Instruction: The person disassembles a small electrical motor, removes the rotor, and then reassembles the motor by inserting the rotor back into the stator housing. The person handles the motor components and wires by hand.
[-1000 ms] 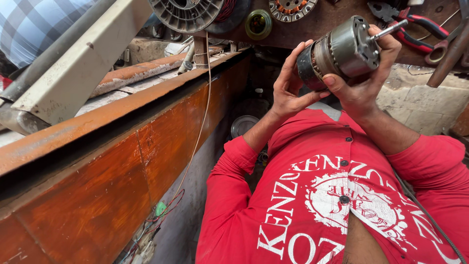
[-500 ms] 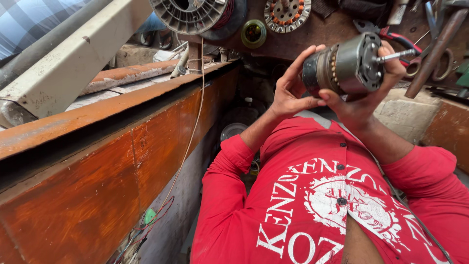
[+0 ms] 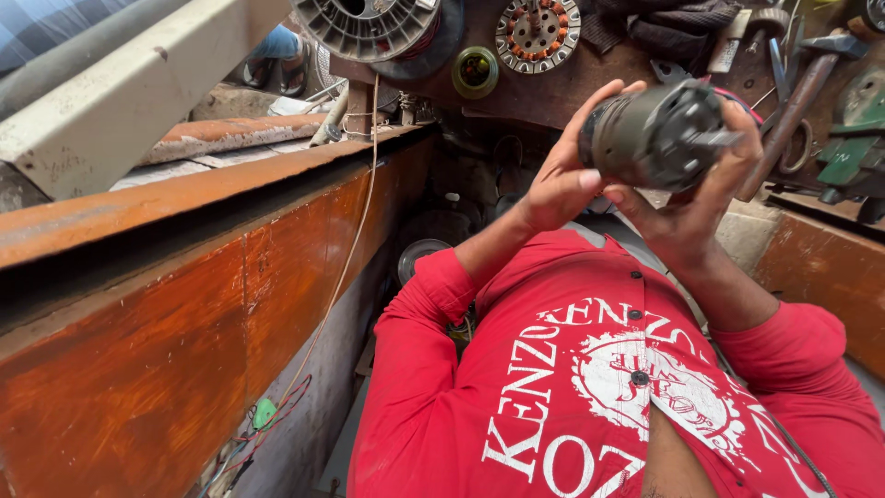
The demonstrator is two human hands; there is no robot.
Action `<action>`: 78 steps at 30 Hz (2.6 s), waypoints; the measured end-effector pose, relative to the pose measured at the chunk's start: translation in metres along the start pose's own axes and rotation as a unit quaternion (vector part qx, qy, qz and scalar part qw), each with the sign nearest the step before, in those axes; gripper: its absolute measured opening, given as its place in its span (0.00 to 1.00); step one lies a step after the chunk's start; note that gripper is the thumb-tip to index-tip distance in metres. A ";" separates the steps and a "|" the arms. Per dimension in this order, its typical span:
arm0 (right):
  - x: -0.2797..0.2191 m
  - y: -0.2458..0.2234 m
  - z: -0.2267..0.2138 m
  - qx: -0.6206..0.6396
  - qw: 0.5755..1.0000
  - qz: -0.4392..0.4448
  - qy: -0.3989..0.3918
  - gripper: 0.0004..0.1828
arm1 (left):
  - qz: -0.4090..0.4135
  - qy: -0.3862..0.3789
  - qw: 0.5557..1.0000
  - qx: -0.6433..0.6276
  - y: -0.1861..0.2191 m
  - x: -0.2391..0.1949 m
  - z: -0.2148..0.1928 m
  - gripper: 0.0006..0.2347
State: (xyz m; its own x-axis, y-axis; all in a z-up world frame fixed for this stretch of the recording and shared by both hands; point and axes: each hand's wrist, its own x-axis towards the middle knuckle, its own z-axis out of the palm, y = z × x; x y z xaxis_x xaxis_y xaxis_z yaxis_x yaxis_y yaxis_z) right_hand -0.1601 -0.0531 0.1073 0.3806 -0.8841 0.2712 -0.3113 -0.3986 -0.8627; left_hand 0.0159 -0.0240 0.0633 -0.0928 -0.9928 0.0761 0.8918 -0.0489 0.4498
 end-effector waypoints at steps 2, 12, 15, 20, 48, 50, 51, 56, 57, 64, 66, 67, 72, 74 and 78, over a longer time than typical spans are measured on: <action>0.006 -0.015 -0.005 -0.078 0.996 -0.043 -0.025 0.61 | -0.007 0.010 0.997 -0.074 -0.003 0.000 0.002 0.34; 0.023 -0.051 -0.020 -0.233 0.969 0.022 -0.078 0.56 | -0.032 0.043 0.995 -0.087 -0.017 0.006 0.000 0.32; 0.023 -0.052 -0.026 -0.254 0.963 0.027 -0.087 0.56 | -0.037 0.038 0.995 -0.083 -0.019 0.009 -0.002 0.33; 0.023 -0.051 -0.027 -0.261 0.961 0.019 -0.088 0.55 | -0.042 0.026 0.997 -0.063 -0.016 0.011 -0.005 0.33; 0.031 -0.063 -0.046 -0.178 0.967 0.081 -0.167 0.55 | -0.101 0.016 0.995 -0.020 -0.009 0.000 -0.017 0.37; 0.031 -0.061 -0.046 -0.176 0.966 0.076 -0.172 0.55 | -0.104 0.021 0.994 -0.018 -0.008 -0.003 -0.018 0.38; 0.030 -0.060 -0.045 -0.193 0.964 0.047 -0.174 0.55 | -0.105 0.020 0.994 -0.017 -0.007 -0.003 -0.020 0.38; 0.024 -0.056 -0.041 -0.204 0.963 0.040 -0.173 0.55 | -0.114 0.028 0.993 -0.028 -0.008 -0.010 -0.024 0.37; 0.025 -0.055 -0.037 -0.200 0.964 0.057 -0.166 0.55 | -0.112 0.031 0.993 -0.030 -0.008 -0.009 -0.025 0.37; 0.035 -0.060 -0.048 -0.298 0.930 -0.033 -0.212 0.56 | -0.108 0.052 0.991 -0.066 -0.018 -0.015 -0.021 0.36; 0.042 -0.059 -0.055 -0.249 0.937 -0.015 -0.244 0.55 | -0.112 0.037 0.991 -0.066 -0.019 -0.010 -0.019 0.36; 0.040 -0.060 -0.058 -0.223 0.939 -0.002 -0.263 0.54 | -0.116 0.034 0.990 -0.070 -0.020 -0.011 -0.016 0.36; 0.022 -0.053 -0.053 -0.225 0.953 0.007 -0.205 0.52 | -0.107 0.037 0.993 -0.039 -0.018 -0.014 -0.015 0.35; 0.019 -0.049 -0.051 -0.219 0.957 0.005 -0.190 0.52 | -0.109 0.034 0.993 -0.030 -0.017 -0.012 -0.017 0.35; 0.019 -0.045 -0.051 -0.170 0.965 0.024 -0.199 0.54 | -0.124 0.034 0.991 -0.047 -0.018 -0.016 -0.018 0.36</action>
State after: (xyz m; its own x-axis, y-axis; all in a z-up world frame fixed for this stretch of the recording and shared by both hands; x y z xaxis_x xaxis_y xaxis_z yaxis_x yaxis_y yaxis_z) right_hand -0.1836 -0.0651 0.1731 0.6416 -0.7670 -0.0086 -0.5785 -0.4765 -0.6620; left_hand 0.0094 -0.0088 0.0376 -0.2876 -0.9536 -0.0888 0.8825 -0.2998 0.3623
